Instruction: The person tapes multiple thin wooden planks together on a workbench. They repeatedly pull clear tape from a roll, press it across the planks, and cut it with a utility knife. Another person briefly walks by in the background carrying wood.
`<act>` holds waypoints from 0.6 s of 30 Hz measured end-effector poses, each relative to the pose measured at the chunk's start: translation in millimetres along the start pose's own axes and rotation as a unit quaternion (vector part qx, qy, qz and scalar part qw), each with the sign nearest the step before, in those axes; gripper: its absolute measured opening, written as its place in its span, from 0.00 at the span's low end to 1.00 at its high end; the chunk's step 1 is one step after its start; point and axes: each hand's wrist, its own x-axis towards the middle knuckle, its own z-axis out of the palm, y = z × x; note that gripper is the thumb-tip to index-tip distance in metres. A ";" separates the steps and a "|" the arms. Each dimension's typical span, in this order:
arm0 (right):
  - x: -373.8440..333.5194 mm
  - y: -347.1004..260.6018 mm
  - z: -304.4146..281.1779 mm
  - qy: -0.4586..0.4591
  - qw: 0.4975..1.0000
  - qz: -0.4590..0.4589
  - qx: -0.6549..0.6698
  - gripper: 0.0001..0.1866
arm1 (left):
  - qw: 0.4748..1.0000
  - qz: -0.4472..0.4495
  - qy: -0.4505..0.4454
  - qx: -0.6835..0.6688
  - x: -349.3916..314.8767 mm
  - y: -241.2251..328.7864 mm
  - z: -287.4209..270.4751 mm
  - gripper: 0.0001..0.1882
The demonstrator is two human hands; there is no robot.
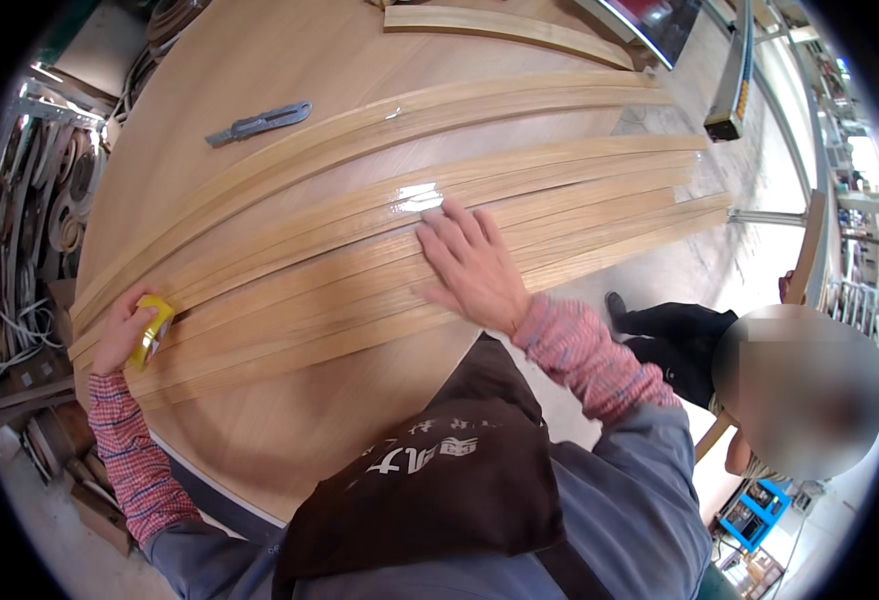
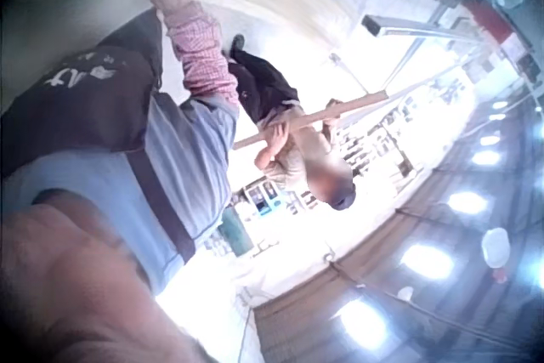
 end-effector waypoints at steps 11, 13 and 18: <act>12.7 -77.0 -21.3 0.079 0.928 0.090 0.353 0.27 | 0.975 0.175 -0.105 0.084 -49.6 112.6 133.2 0.21; 30.8 -100.8 -28.9 0.066 0.861 0.135 0.486 0.28 | 0.960 0.230 -0.124 0.104 -47.3 128.7 152.5 0.21; 43.8 -113.8 -30.2 0.117 0.846 0.102 0.509 0.15 | 0.952 0.256 -0.137 0.099 -51.8 147.8 185.9 0.21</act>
